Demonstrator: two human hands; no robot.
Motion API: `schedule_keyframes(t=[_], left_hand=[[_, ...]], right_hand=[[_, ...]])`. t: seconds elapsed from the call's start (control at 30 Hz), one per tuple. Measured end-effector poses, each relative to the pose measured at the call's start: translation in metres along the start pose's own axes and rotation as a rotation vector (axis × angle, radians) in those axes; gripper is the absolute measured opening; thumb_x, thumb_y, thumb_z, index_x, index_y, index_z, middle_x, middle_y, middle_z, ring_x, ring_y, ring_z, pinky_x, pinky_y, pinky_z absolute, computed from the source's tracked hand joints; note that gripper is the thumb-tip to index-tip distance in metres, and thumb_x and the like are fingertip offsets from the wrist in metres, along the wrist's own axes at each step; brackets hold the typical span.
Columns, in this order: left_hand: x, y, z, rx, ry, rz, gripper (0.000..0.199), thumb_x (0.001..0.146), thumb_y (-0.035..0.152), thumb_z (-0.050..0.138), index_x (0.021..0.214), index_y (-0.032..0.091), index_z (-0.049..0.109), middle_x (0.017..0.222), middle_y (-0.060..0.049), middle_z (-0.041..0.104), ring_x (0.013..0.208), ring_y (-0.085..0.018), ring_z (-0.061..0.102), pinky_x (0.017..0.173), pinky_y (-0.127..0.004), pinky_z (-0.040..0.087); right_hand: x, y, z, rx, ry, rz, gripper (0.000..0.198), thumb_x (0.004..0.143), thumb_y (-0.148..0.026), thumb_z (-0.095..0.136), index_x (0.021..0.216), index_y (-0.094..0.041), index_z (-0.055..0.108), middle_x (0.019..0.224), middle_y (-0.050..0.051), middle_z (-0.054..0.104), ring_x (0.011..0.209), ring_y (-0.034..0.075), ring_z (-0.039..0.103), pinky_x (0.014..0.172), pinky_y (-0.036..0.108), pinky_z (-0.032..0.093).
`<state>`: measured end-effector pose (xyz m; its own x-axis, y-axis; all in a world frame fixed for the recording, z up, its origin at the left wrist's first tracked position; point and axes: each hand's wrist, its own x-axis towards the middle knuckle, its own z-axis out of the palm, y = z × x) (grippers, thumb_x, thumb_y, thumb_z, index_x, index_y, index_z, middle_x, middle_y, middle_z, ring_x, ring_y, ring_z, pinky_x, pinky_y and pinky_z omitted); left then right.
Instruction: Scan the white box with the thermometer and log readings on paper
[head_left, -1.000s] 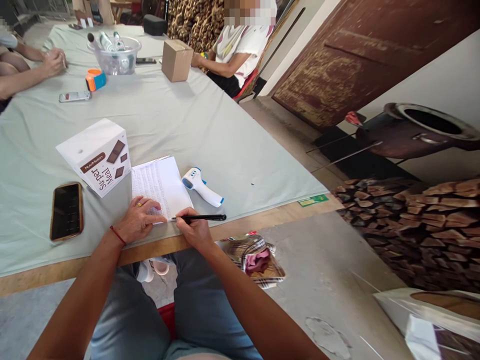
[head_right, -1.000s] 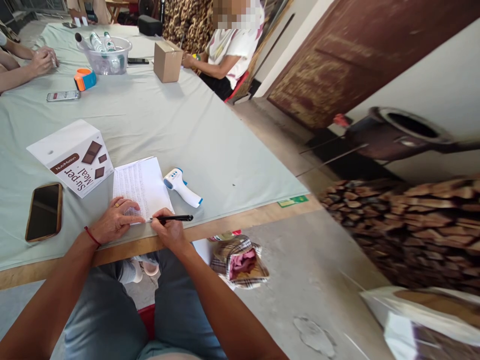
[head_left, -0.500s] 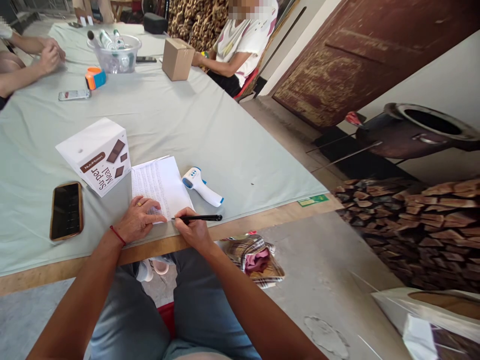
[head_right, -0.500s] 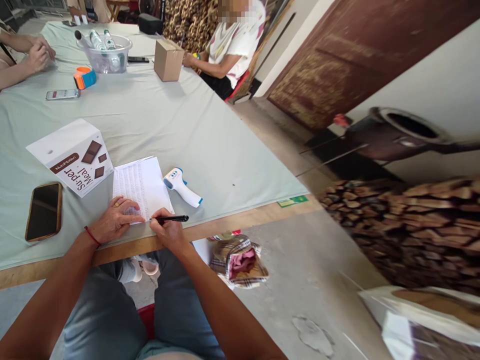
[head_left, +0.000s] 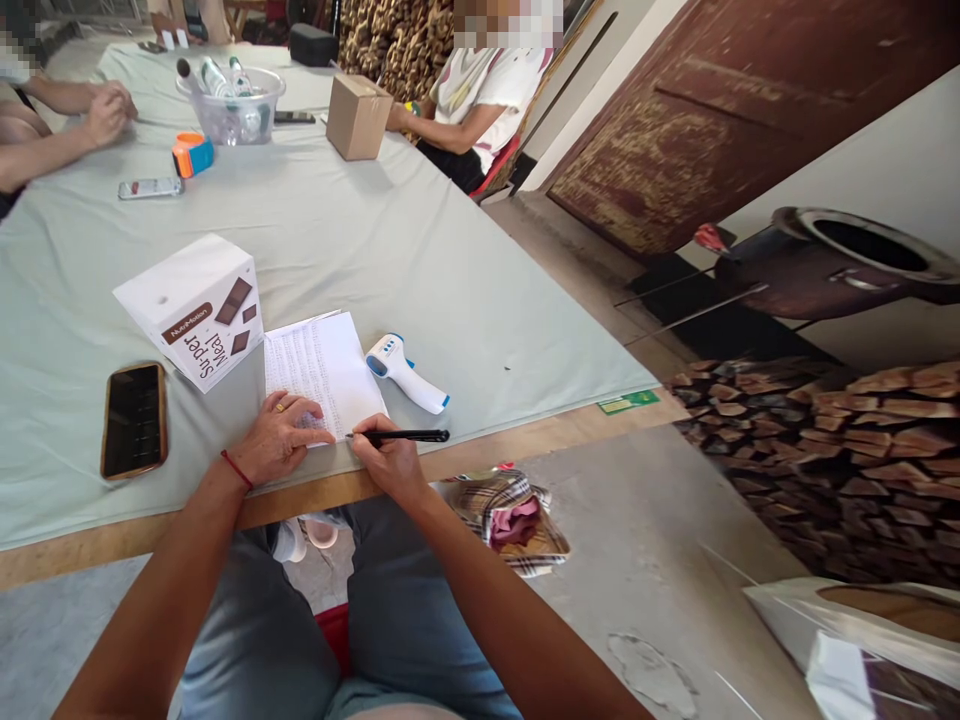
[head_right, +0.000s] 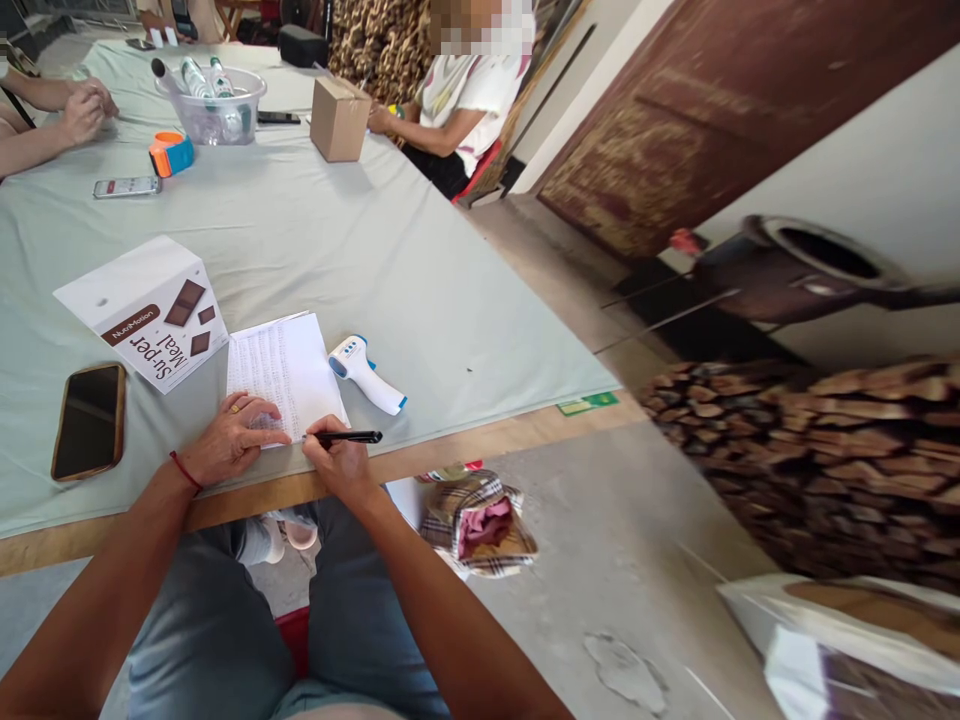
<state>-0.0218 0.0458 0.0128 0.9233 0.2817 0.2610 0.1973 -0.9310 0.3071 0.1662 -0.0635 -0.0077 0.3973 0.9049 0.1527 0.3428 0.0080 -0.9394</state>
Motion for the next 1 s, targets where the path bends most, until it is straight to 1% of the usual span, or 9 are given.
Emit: schedule_keyframes(t=[0.17, 0.3, 0.4, 0.53, 0.67, 0.77, 0.9, 0.97, 1.0], left_hand=[[0.0, 0.0, 0.0, -0.019, 0.001, -0.012, 0.044, 0.081, 0.009, 0.048, 0.11, 0.032, 0.071, 0.119, -0.006, 0.059, 0.109, -0.021, 0.053, 0.105, -0.047, 0.028], [0.0, 0.0, 0.0, -0.063, 0.08, -0.044, 0.034, 0.078, 0.011, 0.052, 0.1, 0.027, 0.074, 0.112, -0.006, 0.061, 0.102, -0.02, 0.055, 0.103, -0.044, 0.033], [0.0, 0.001, -0.002, -0.065, 0.144, -0.132, 0.02, 0.077, 0.017, 0.059, 0.091, 0.022, 0.072, 0.108, -0.007, 0.061, 0.101, -0.021, 0.055, 0.103, -0.044, 0.036], [-0.003, 0.003, -0.004, -0.054, 0.199, -0.247, 0.012, 0.079, 0.024, 0.063, 0.089, 0.021, 0.07, 0.118, -0.01, 0.056, 0.114, -0.025, 0.052, 0.106, -0.046, 0.037], [-0.01, 0.012, 0.006, -0.081, 0.321, -0.492, 0.037, 0.076, 0.029, 0.072, 0.111, 0.02, 0.065, 0.138, -0.014, 0.04, 0.132, -0.032, 0.039, 0.108, -0.05, 0.04], [-0.013, 0.023, 0.02, -0.158, 0.448, -0.707, 0.053, 0.073, 0.025, 0.072, 0.124, 0.019, 0.058, 0.143, -0.015, 0.033, 0.137, -0.033, 0.036, 0.112, -0.05, 0.037], [-0.01, 0.032, 0.031, -0.355, 0.658, -0.952, 0.051, 0.081, 0.025, 0.06, 0.131, 0.018, 0.053, 0.142, -0.015, 0.035, 0.134, -0.029, 0.043, 0.106, -0.045, 0.046], [-0.005, 0.03, 0.026, -0.416, 0.687, -1.02, 0.048, 0.083, 0.024, 0.056, 0.13, 0.015, 0.053, 0.138, -0.017, 0.042, 0.128, -0.028, 0.049, 0.099, -0.043, 0.051], [-0.001, 0.028, 0.022, -0.413, 0.663, -1.038, 0.047, 0.083, 0.023, 0.056, 0.129, 0.014, 0.053, 0.136, -0.017, 0.046, 0.126, -0.028, 0.051, 0.098, -0.042, 0.052]], right_hand=[[0.0, 0.003, 0.0, 0.048, 0.008, 0.01, 0.006, 0.069, -0.029, 0.054, 0.067, -0.023, 0.055, 0.061, -0.002, 0.057, 0.058, 0.015, 0.053, 0.06, 0.029, 0.046], [-0.004, 0.005, 0.0, 0.131, 0.226, 0.021, 0.008, 0.074, -0.03, 0.054, 0.071, -0.022, 0.054, 0.063, -0.002, 0.055, 0.06, 0.014, 0.053, 0.061, 0.028, 0.047], [-0.008, 0.003, -0.001, 0.114, 0.349, -0.067, 0.013, 0.085, -0.033, 0.052, 0.084, -0.021, 0.059, 0.073, -0.001, 0.06, 0.069, 0.015, 0.057, 0.07, 0.03, 0.049], [-0.006, 0.002, -0.002, -0.029, 0.33, -0.204, 0.021, 0.095, -0.03, 0.044, 0.101, -0.021, 0.062, 0.093, 0.004, 0.066, 0.09, 0.018, 0.061, 0.085, 0.036, 0.049], [-0.002, 0.008, 0.003, -0.216, 0.319, -0.3, 0.024, 0.094, -0.028, 0.045, 0.111, -0.019, 0.059, 0.112, 0.009, 0.066, 0.107, 0.022, 0.057, 0.097, 0.044, 0.044], [-0.002, 0.015, 0.01, -0.365, 0.3, -0.26, 0.025, 0.093, -0.029, 0.046, 0.111, -0.018, 0.058, 0.119, 0.012, 0.065, 0.113, 0.026, 0.055, 0.097, 0.047, 0.042], [-0.006, 0.018, 0.015, -0.515, 0.206, -0.231, 0.024, 0.092, -0.028, 0.047, 0.11, -0.018, 0.059, 0.127, 0.014, 0.063, 0.121, 0.028, 0.05, 0.099, 0.047, 0.037], [-0.007, 0.017, 0.015, -0.552, 0.17, -0.243, 0.025, 0.092, -0.027, 0.047, 0.111, -0.017, 0.059, 0.127, 0.014, 0.063, 0.122, 0.029, 0.049, 0.101, 0.047, 0.034], [-0.008, 0.017, 0.015, -0.562, 0.16, -0.248, 0.025, 0.091, -0.026, 0.048, 0.112, -0.017, 0.059, 0.127, 0.014, 0.063, 0.121, 0.029, 0.049, 0.101, 0.047, 0.033]])
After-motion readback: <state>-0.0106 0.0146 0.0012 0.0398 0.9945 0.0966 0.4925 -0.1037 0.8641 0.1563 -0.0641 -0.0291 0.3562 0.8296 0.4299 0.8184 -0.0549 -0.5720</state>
